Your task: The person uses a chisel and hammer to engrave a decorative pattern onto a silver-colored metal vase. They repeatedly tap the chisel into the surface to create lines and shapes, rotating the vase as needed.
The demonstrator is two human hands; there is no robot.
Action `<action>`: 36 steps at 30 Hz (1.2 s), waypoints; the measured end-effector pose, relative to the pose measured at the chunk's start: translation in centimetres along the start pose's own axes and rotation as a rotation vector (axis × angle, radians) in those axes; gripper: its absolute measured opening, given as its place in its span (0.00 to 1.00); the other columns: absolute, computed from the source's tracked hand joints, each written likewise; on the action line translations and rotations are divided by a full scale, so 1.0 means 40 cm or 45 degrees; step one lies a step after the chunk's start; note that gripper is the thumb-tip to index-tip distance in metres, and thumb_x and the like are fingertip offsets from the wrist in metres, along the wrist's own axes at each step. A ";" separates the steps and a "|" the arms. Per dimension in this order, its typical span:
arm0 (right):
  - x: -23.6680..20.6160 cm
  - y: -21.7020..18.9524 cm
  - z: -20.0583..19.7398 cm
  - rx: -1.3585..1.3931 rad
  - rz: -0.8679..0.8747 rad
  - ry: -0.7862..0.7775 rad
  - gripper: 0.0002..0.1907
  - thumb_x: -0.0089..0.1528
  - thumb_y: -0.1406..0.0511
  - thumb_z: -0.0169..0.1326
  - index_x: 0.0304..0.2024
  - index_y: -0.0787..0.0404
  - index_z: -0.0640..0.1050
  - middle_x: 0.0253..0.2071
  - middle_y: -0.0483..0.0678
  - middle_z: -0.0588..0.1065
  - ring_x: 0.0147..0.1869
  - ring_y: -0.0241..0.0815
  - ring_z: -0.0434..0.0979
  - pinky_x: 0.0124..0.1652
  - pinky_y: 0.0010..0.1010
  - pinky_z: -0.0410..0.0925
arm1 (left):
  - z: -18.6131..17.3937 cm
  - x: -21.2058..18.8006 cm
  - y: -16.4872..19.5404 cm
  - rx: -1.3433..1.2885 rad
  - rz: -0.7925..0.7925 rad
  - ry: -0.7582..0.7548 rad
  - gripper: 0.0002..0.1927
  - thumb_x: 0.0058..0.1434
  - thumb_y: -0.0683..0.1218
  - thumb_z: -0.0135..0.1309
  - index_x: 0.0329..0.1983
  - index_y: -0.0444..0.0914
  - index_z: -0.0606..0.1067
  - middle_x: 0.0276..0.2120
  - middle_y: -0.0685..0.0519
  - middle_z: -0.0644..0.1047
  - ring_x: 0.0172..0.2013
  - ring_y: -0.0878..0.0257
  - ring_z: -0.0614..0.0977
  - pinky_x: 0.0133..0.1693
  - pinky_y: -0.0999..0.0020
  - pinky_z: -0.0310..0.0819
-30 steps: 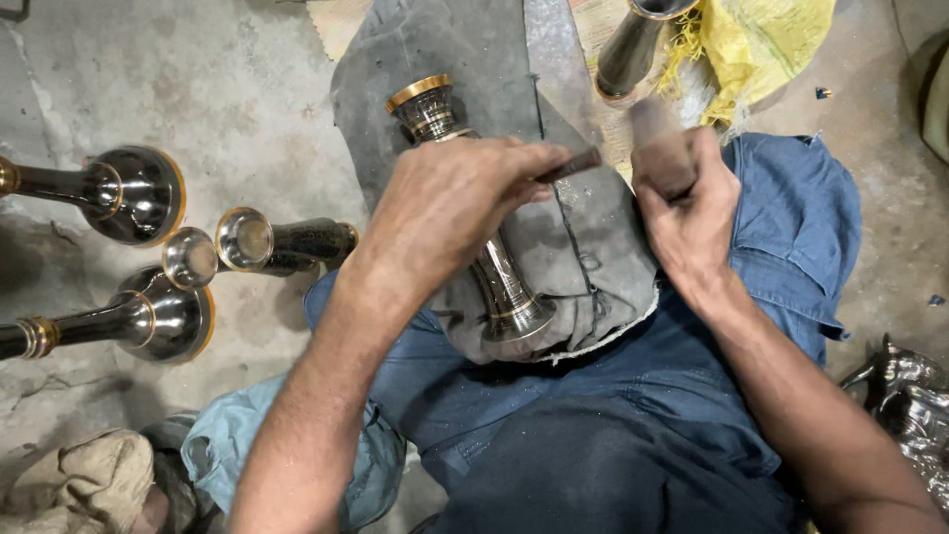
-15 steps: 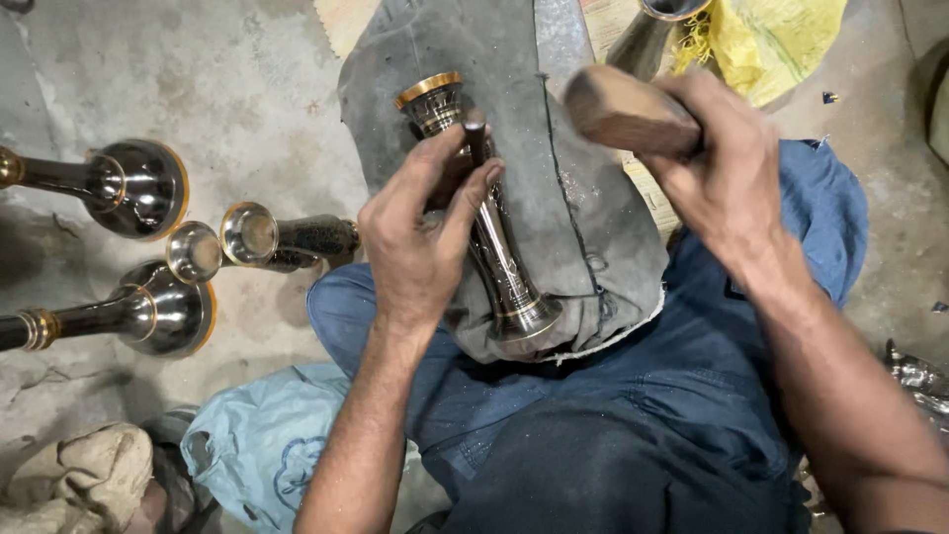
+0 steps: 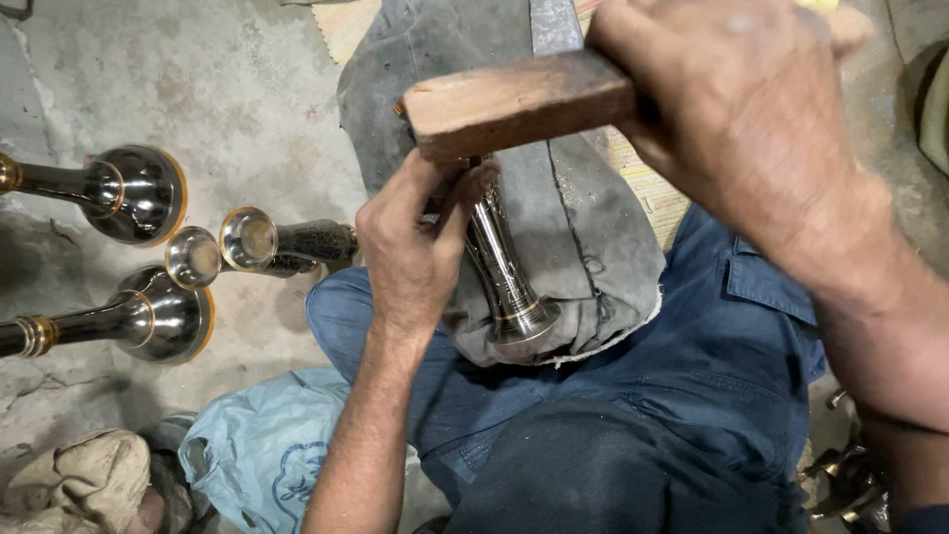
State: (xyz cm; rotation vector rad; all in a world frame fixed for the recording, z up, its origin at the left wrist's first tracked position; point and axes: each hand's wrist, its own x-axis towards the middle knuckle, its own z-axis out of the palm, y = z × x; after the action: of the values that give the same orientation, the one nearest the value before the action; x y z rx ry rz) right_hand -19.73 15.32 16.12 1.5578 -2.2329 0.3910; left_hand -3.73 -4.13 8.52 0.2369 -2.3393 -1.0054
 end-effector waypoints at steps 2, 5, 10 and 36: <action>0.015 0.005 -0.001 0.141 0.024 -0.006 0.15 0.64 0.67 0.66 0.47 0.67 0.75 0.34 0.55 0.75 0.40 0.55 0.78 0.41 0.43 0.70 | 0.001 -0.006 0.005 -0.070 -0.122 0.037 0.17 0.69 0.40 0.62 0.60 0.36 0.76 0.43 0.50 0.85 0.43 0.63 0.89 0.43 0.69 0.88; 0.037 0.010 0.001 -0.066 -0.065 -0.022 0.10 0.67 0.67 0.65 0.45 0.63 0.76 0.32 0.51 0.74 0.36 0.48 0.78 0.39 0.38 0.70 | 0.006 -0.023 0.014 -0.130 -0.149 0.136 0.20 0.68 0.39 0.62 0.62 0.34 0.74 0.43 0.49 0.85 0.42 0.62 0.89 0.44 0.68 0.87; 0.077 0.009 -0.009 -0.149 -0.112 -0.153 0.11 0.65 0.64 0.66 0.43 0.62 0.77 0.30 0.50 0.74 0.31 0.45 0.78 0.31 0.33 0.70 | 0.033 -0.048 0.020 -0.129 -0.255 0.309 0.15 0.65 0.38 0.66 0.54 0.33 0.77 0.37 0.50 0.85 0.35 0.64 0.88 0.39 0.71 0.84; -0.037 0.026 0.034 0.333 0.220 -0.046 0.17 0.62 0.70 0.66 0.50 0.67 0.74 0.39 0.57 0.77 0.46 0.55 0.80 0.44 0.44 0.72 | 0.013 0.000 0.016 0.114 0.014 -0.089 0.20 0.68 0.47 0.64 0.60 0.39 0.75 0.46 0.49 0.84 0.44 0.59 0.89 0.44 0.67 0.88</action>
State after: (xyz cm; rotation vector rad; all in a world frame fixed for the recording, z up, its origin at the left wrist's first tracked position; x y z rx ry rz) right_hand -20.44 16.32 14.22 1.5081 -2.4322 0.7368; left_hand -3.98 -3.35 8.69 0.2273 -2.4494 -0.9183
